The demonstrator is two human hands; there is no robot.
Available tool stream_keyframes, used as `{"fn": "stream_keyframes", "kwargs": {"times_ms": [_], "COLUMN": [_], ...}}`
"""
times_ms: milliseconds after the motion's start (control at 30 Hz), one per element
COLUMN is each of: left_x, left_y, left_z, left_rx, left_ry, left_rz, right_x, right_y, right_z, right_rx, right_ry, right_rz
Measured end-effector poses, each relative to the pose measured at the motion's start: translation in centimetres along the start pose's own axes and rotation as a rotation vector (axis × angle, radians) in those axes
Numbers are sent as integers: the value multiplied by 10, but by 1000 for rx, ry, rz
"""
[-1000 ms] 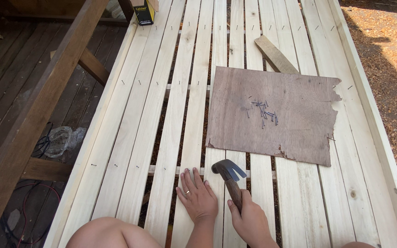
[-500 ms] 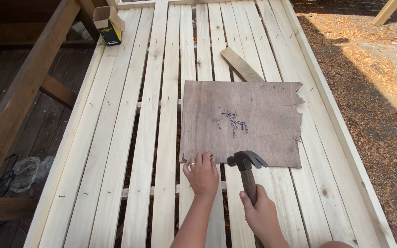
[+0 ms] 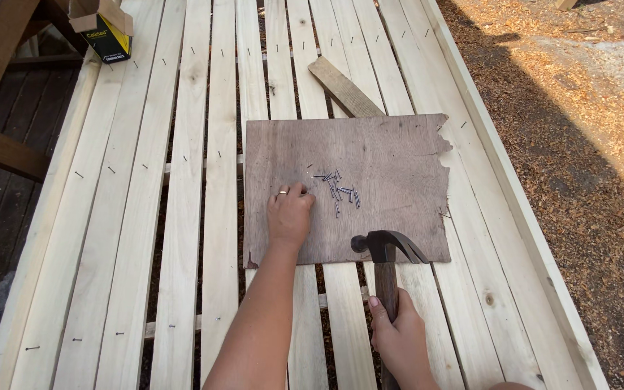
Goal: The person sits at a large slatted wooden frame outdoors and hammers nails into the slats, taking nails one at a time from a piece of plywood holding a pile of nails and driving them into the wood with a claw hammer by hand.
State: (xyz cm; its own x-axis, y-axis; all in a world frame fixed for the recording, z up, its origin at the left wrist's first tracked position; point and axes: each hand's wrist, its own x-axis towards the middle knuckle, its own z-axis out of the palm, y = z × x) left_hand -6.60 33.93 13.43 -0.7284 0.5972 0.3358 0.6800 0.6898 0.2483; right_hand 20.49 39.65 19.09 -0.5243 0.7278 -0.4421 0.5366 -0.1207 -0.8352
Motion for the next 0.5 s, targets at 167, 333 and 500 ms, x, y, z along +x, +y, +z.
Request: {"fn": "stream_keyframes", "kwargs": {"times_ms": [167, 333, 500], "left_x": [14, 1, -72], "left_y": [-13, -10, -20], "left_z": [-5, -20, -47], "left_rx": [181, -240, -798], "left_ry": [-19, 41, 170], "left_rz": [300, 17, -316], "right_x": [-5, -12, -17], "right_y": [0, -4, 2], "right_z": [12, 15, 22], "right_rx": [30, -32, -122], "right_ry": [-32, -65, -93], "right_rz": [23, -4, -17]}}
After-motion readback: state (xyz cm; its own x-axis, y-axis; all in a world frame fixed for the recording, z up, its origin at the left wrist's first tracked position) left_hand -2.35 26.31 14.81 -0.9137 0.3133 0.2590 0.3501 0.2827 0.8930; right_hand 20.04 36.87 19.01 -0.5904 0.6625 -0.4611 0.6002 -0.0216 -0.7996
